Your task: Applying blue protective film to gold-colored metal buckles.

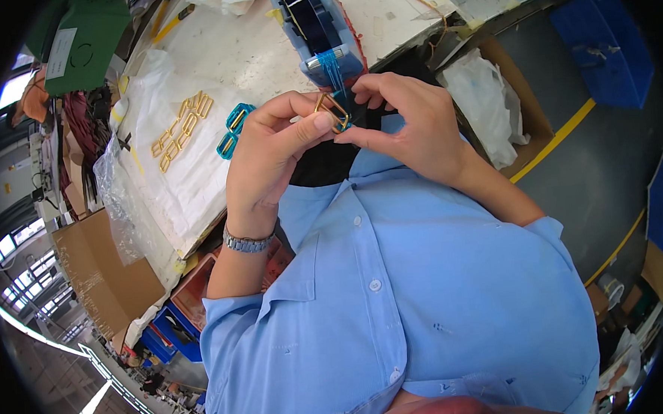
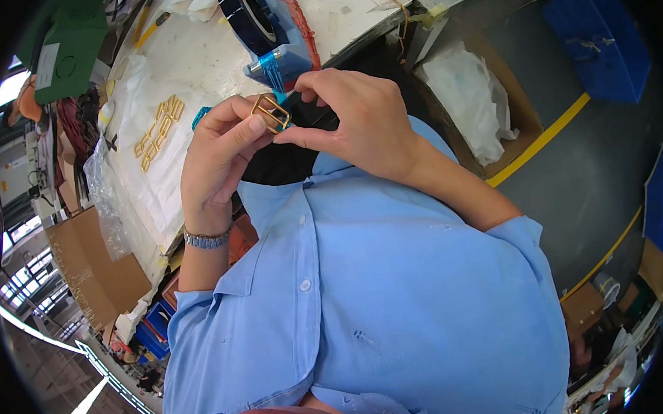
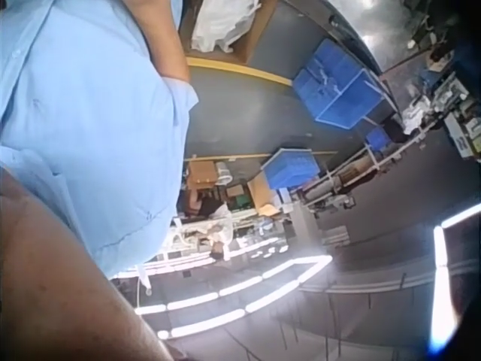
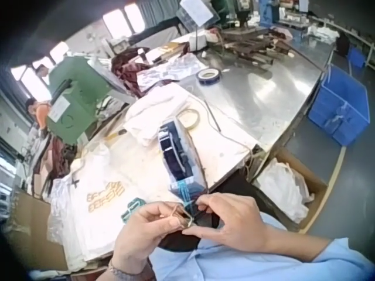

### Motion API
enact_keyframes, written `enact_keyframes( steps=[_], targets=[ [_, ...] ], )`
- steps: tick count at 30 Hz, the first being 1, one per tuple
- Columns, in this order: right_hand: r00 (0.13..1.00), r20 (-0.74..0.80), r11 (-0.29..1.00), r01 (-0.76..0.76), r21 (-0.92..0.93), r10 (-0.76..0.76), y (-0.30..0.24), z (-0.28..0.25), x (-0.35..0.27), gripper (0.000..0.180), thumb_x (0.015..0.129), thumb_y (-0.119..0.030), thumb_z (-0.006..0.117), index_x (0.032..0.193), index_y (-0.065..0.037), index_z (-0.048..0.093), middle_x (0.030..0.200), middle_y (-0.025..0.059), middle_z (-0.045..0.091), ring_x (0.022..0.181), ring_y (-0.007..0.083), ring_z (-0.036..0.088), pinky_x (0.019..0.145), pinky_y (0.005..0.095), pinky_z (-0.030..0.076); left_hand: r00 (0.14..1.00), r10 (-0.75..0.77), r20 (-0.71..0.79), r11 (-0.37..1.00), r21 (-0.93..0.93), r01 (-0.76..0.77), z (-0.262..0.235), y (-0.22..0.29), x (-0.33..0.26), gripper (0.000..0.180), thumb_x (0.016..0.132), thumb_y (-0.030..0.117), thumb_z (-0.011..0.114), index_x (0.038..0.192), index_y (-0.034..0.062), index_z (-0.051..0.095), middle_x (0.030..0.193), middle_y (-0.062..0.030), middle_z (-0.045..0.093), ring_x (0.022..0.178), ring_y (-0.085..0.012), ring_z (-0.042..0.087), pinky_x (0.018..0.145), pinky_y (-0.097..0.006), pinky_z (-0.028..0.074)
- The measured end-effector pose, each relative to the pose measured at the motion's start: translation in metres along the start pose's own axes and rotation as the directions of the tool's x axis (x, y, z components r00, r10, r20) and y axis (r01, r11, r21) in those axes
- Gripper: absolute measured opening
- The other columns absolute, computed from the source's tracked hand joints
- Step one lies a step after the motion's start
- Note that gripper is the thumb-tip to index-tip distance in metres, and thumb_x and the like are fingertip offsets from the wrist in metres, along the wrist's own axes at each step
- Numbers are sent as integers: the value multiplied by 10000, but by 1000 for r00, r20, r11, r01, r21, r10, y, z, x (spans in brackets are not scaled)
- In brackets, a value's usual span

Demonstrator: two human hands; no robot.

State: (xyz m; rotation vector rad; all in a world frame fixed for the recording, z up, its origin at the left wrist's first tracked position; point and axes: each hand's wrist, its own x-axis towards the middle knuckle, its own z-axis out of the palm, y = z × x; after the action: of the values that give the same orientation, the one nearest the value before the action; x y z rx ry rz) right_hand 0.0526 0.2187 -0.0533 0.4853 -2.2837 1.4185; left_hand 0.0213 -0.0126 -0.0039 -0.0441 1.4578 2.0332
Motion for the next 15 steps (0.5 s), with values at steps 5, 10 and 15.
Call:
enact_keyframes(
  steps=[5,10,15],
  targets=[
    [999,42,1000,21,13,-21,10,8,-1,603,807,-464,945,1152,-6,756,967,143,801,831,279,793,719,368,621,984,-154,88,986,-46,158,-15,12,9,130,1055,132,762,1019,18,711,1053,-63,730,962,-159,741,967,-376,662],
    [987,134,987,-101,126,84,11,14,1,605,834,-462,926,1187,-2,754,954,165,798,859,293,799,738,366,626,945,-315,90,949,41,313,-15,26,16,192,1092,242,730,988,93,669,1059,-28,721,969,-167,742,974,-396,637],
    [993,73,982,-99,160,88,11,19,1,620,841,-454,924,1232,-10,739,978,158,801,882,284,802,762,362,627,917,-399,27,917,39,398,-13,31,23,204,1074,259,759,1093,59,724,1074,-45,752,997,-178,772,940,-386,660]
  ],
)
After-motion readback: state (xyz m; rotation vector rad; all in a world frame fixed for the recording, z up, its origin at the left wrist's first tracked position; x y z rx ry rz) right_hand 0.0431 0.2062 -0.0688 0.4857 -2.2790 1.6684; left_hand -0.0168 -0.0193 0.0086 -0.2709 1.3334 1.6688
